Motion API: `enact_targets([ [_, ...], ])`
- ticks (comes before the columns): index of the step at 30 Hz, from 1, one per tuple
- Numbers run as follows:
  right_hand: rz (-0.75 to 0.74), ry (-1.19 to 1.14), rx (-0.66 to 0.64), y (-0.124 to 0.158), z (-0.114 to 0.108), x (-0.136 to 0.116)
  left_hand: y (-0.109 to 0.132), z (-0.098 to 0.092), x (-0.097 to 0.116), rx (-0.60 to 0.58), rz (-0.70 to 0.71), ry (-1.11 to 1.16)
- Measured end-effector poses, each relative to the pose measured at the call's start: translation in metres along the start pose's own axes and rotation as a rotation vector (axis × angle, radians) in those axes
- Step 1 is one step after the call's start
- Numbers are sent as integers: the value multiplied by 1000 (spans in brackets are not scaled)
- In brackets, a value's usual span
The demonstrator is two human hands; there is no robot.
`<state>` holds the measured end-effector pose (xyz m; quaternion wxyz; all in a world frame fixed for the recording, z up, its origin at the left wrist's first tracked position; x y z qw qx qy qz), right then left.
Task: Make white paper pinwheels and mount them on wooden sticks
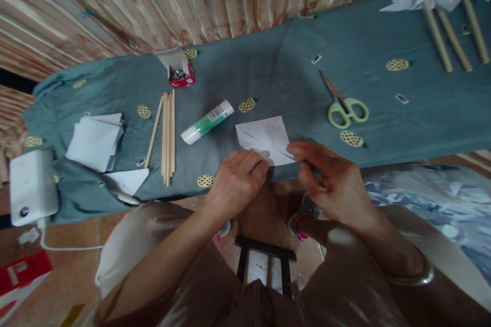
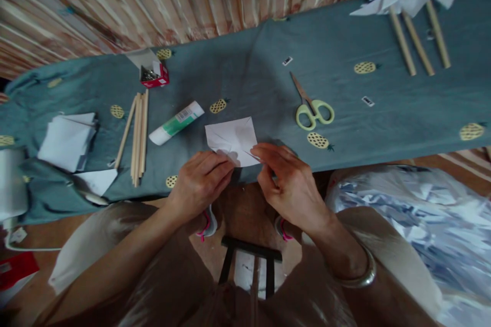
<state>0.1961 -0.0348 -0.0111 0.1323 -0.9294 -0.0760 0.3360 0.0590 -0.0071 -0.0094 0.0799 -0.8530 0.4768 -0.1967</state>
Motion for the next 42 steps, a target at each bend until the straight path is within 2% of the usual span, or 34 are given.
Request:
enact_targets([
  [5,28,-80,-145,1,3,4,7,-7,1,33,23,25],
  [16,-27,-146,-207,-2,10,-5,14,-6,3,-11,45,130],
  [27,64,-62,-112,-7,15,-2,17,-6,4,11,-12,243],
  [31,55,-12,-70,-7,17,-3,18,-2,7,-30,8,261],
  [37,78,30,-19,-9,18,-5,17,-1,4,13,-6,282],
  [42,67,48,-11,-11,19,-8,18,2,3,4,-27,285],
])
Point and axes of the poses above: each hand's wrist, its own y-axis away from the middle knuckle, its own z-axis out of the palm, x = y × z, the point moved 7 cm from there along -y, towards the middle knuckle, and after that the axes turned 5 degrees about y, right-handed, at the moved point
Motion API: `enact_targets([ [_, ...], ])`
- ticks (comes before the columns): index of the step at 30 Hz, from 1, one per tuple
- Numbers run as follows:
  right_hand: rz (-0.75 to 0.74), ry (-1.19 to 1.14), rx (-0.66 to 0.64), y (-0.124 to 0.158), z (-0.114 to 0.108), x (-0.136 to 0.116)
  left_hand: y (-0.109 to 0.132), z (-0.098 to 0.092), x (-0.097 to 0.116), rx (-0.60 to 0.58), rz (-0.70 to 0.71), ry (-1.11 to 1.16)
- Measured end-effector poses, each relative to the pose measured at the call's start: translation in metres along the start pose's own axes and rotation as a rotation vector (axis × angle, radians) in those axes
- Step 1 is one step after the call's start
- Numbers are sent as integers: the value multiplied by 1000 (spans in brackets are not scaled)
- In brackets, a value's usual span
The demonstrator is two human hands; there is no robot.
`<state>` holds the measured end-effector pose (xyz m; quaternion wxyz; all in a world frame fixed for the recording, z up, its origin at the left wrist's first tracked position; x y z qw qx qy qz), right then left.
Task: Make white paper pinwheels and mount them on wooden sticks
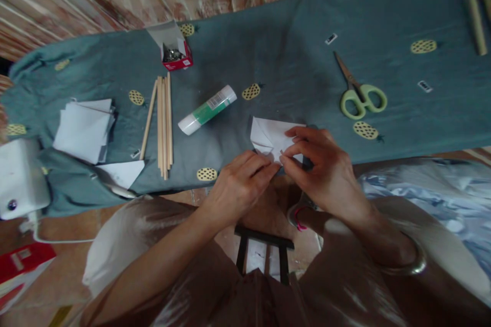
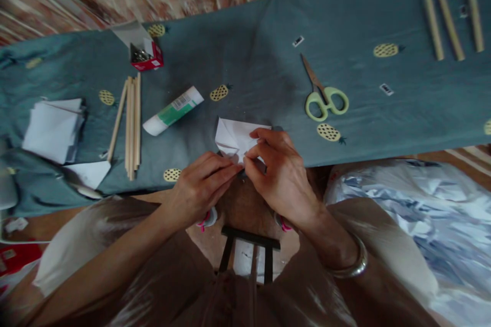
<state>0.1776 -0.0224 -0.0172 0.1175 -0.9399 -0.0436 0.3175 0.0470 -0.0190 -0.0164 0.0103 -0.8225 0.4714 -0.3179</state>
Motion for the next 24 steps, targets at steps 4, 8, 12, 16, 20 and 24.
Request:
enact_targets([
  [4,5,12,-7,-1,1,0,0,0,0,3,-6,-4],
  [8,5,20,-20,-1,2,-1,-1,0,0,-7,-13,-7],
  [12,-1,48,-11,-1,2,-2,-2,-1,0,-9,-25,1],
  [16,4,60,-24,-2,2,-2,-3,-1,0,-9,-27,10],
  [20,15,56,-23,-2,2,-1,-3,0,0,-8,-35,10],
  [24,14,41,-17,-2,2,0,-3,1,0,-7,-39,13],
])
Point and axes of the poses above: each hand's wrist, its own y-axis away from the middle knuckle, its own z-axis out of the palm, x = y × z, the point moved 7 cm from there along -y, towards the middle knuckle, and after that the axes turned 5 degrees about y, right-handed, at the moved point
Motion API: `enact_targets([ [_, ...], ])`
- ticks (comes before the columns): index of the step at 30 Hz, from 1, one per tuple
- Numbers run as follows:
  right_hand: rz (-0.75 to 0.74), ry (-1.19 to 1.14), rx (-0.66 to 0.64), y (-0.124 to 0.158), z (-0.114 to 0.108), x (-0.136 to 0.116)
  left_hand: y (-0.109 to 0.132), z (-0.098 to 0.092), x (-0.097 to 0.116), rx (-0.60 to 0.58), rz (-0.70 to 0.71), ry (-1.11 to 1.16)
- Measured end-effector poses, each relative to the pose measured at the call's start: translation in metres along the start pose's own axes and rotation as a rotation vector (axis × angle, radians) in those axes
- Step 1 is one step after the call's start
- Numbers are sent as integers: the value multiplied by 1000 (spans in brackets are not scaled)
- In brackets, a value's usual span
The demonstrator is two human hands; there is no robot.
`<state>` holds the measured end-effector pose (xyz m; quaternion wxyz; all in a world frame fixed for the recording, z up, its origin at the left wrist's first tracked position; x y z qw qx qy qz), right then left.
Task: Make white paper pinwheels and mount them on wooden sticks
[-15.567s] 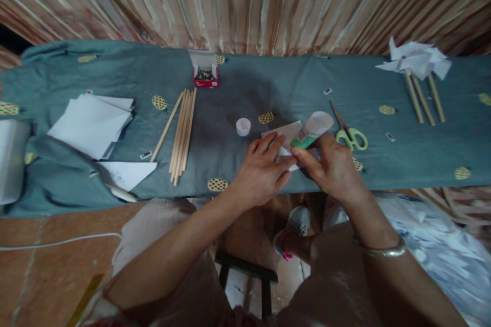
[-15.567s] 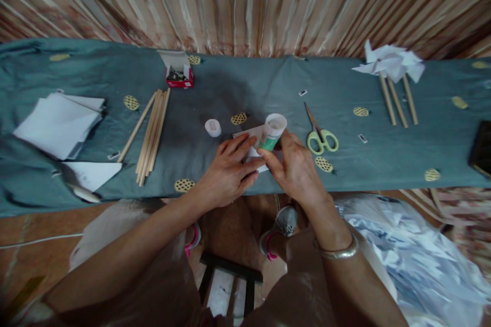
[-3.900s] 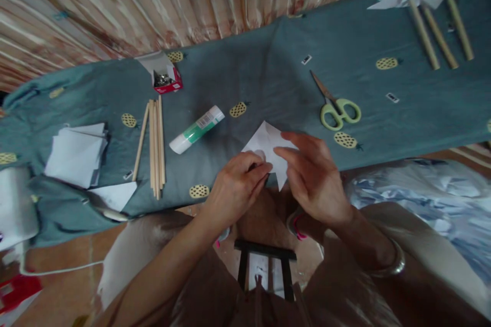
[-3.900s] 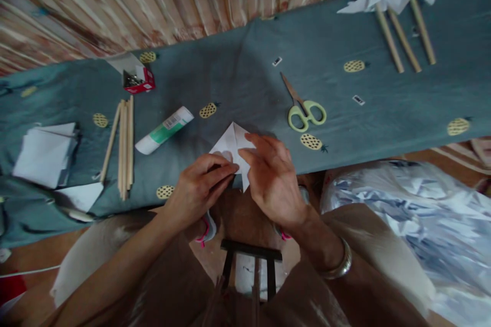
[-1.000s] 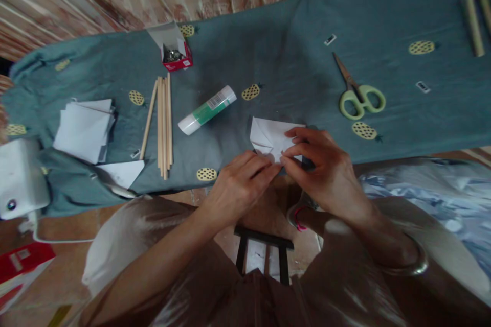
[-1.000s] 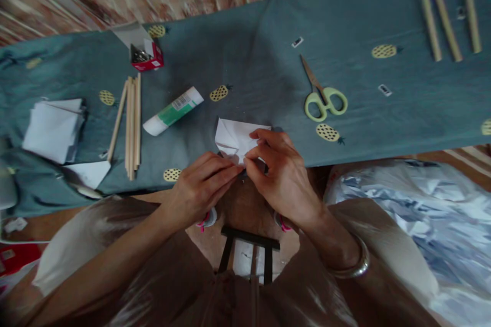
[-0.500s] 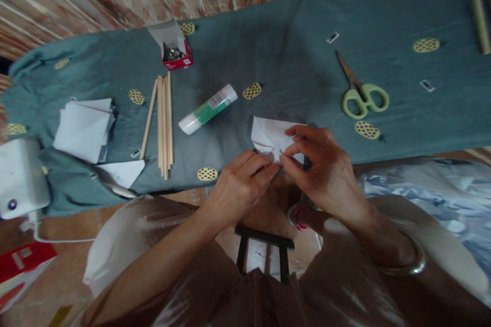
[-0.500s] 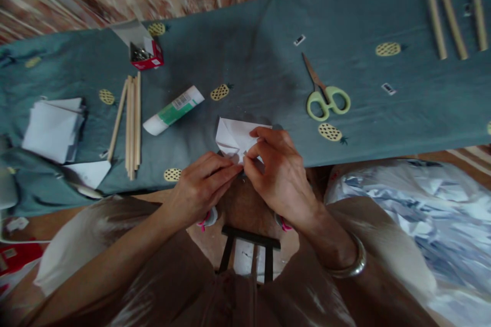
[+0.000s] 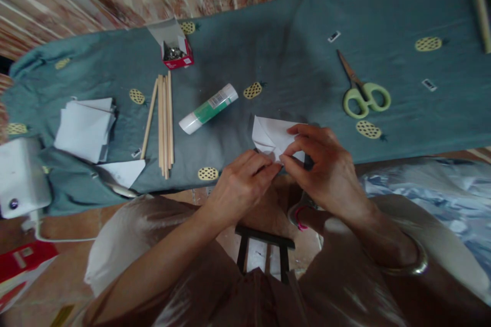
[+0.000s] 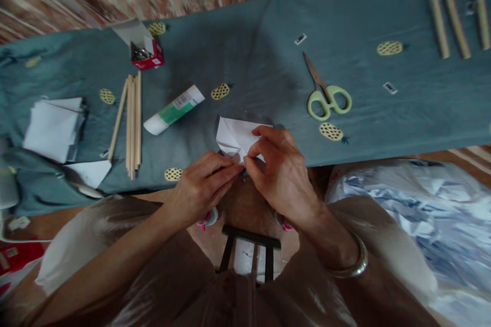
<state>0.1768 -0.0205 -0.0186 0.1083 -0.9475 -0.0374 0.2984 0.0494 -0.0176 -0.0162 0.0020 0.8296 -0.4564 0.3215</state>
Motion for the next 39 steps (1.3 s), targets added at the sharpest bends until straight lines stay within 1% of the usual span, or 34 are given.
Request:
enact_targets([
  [10,-5,10,-4,0,0,0,0,-1,1,11,15,1],
  [18,-23,16,1,1,-1,-2,0,1,2,-4,22,-17],
  [21,-69,40,6,2,0,-4,0,1,1,-2,18,-9],
  [25,-186,107,-19,5,4,-10,0,1,1,-5,17,-14],
  [29,-260,136,1,7,3,-14,0,1,1,-13,21,-28],
  [35,-267,151,-24,8,4,-14,0,1,2,-9,29,-30],
  [39,-221,141,-68,9,8,-10,-1,0,2,-7,27,-33],
])
Point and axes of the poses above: each hand's wrist, its own y-axis away from the middle knuckle, its own z-axis out of the palm, x = y × z, the point moved 7 cm from there along -y, towards the middle knuckle, and after that the axes turned 5 degrees about y, right-handed, at the moved point
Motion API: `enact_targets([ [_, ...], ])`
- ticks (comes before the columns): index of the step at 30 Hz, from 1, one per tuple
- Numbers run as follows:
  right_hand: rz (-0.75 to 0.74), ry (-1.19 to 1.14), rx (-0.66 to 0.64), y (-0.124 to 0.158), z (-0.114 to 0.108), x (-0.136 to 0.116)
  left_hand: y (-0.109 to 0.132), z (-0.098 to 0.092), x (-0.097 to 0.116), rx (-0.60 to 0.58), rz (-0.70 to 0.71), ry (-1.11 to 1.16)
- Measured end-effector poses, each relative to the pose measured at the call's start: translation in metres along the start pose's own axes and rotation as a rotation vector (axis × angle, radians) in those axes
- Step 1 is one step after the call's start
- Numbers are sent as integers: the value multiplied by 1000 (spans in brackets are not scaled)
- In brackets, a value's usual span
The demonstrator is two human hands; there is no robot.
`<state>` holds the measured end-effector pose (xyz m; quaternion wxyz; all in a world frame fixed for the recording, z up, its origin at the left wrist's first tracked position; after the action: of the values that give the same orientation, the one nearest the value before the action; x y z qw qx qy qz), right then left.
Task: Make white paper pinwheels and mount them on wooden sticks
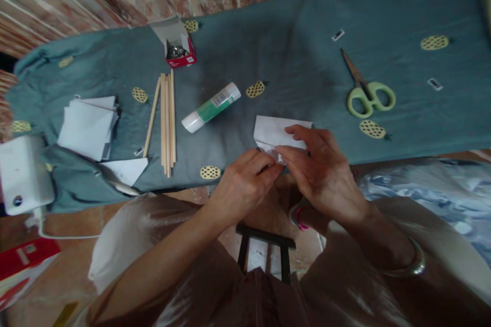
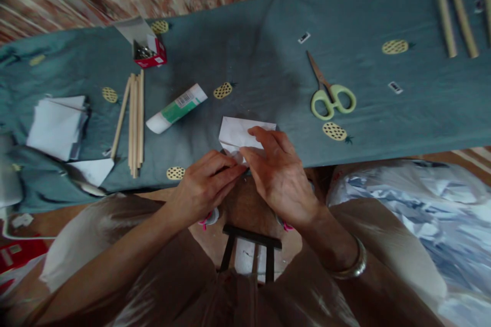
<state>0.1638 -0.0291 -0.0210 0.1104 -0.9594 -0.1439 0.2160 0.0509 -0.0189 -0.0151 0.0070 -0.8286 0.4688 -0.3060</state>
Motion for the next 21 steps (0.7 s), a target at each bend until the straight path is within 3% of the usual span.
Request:
enact_targets([
  [16,-7,27,133,15,14,-12,1,0,0,2,1,-26],
  [21,5,-63,77,12,6,-3,1,0,-1,16,-8,-24],
])
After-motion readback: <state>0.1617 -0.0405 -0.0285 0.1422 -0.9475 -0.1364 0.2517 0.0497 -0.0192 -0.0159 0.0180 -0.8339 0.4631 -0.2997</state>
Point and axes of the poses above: each hand's wrist, its own y-axis away from the middle knuckle, its own z-axis out of the palm, x = y × z, the point moved 7 cm from there along -y, towards the middle knuckle, and after that the axes turned 5 degrees about y, right-handed, at the moved point
